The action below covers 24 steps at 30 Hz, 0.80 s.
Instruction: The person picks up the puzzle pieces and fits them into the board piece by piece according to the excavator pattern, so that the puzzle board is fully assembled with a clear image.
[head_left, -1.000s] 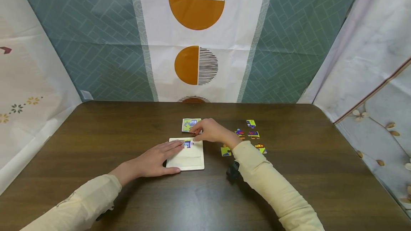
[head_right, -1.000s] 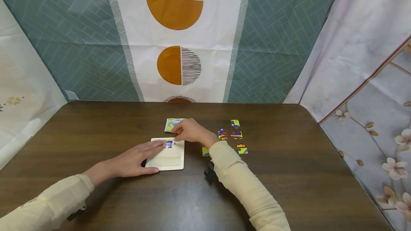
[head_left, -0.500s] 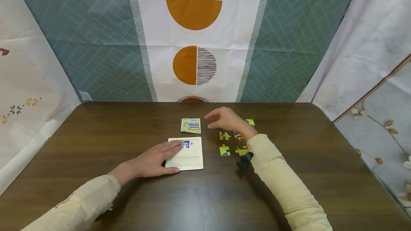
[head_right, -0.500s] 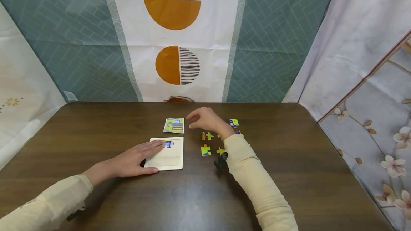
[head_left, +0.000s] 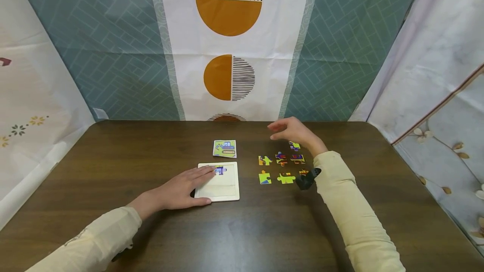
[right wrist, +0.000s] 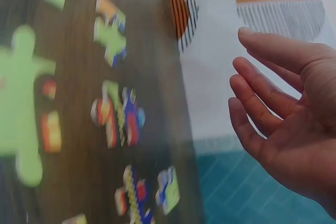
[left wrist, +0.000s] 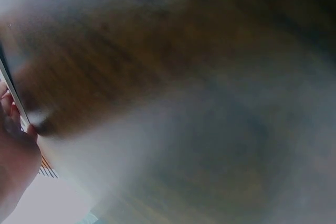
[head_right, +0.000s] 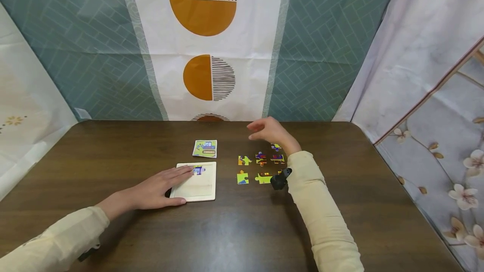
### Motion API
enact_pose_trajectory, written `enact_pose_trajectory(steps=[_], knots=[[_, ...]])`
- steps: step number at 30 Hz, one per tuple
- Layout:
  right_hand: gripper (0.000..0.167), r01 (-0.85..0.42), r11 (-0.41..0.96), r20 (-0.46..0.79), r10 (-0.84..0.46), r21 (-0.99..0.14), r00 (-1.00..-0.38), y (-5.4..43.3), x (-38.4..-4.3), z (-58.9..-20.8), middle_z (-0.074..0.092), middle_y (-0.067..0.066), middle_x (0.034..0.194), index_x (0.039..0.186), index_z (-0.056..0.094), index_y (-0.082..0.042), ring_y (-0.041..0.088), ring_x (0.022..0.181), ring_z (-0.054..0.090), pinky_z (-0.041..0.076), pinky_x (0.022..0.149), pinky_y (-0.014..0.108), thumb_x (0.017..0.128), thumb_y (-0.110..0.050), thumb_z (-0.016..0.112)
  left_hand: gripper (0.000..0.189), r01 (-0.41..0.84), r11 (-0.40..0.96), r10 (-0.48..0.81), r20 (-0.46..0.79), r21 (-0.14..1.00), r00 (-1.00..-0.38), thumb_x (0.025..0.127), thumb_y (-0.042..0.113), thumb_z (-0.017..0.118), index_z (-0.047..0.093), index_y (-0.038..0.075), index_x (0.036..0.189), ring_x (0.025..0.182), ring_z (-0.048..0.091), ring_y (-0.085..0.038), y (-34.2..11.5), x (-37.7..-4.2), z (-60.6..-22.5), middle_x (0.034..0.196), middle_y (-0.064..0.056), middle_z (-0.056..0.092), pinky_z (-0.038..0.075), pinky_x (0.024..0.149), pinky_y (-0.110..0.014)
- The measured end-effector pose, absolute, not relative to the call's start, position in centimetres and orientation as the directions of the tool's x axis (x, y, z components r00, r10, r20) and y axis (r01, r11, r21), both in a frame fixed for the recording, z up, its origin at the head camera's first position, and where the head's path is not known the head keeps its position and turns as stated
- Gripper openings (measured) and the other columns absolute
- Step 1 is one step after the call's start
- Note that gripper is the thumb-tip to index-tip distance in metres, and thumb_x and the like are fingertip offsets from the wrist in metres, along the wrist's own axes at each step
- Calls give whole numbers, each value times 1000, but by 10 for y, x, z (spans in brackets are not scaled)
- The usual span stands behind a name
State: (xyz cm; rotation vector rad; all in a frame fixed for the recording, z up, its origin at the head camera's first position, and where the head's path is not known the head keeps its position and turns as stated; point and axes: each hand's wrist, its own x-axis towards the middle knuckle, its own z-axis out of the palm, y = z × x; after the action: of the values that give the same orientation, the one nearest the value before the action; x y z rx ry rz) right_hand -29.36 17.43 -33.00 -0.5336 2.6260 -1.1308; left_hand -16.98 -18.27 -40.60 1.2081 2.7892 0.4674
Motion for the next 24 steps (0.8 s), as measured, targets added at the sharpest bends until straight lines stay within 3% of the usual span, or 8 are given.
enact_pose_trajectory(steps=[9,16,24], knots=[[39,-144,667,-101,-314,-731,-944,208,-298,-353,61,20,125,127,60,2,37,116,53,42,100,51,93,-16,66,79,701,641,725,53,313,-687,93,56,55,38,2,147,140,31,-29,-182,-170,-407,153,-11,34,27,111,-51],[38,-145,676,-99,-309,-723,-946,230,-304,-361,62,22,122,124,61,5,38,114,54,41,100,51,90,-11,67,78,703,640,724,62,309,-687,92,54,56,38,1,147,140,31,-29,-183,-171,-403,153,-12,35,26,111,-50],[41,-129,701,-111,-287,-701,-952,247,-304,-376,58,23,125,126,61,4,37,111,52,43,98,50,91,-16,67,79,694,646,721,47,319,-692,92,56,54,37,2,148,139,32,-30,-183,-170,-405,153,-12,34,27,111,-51]])
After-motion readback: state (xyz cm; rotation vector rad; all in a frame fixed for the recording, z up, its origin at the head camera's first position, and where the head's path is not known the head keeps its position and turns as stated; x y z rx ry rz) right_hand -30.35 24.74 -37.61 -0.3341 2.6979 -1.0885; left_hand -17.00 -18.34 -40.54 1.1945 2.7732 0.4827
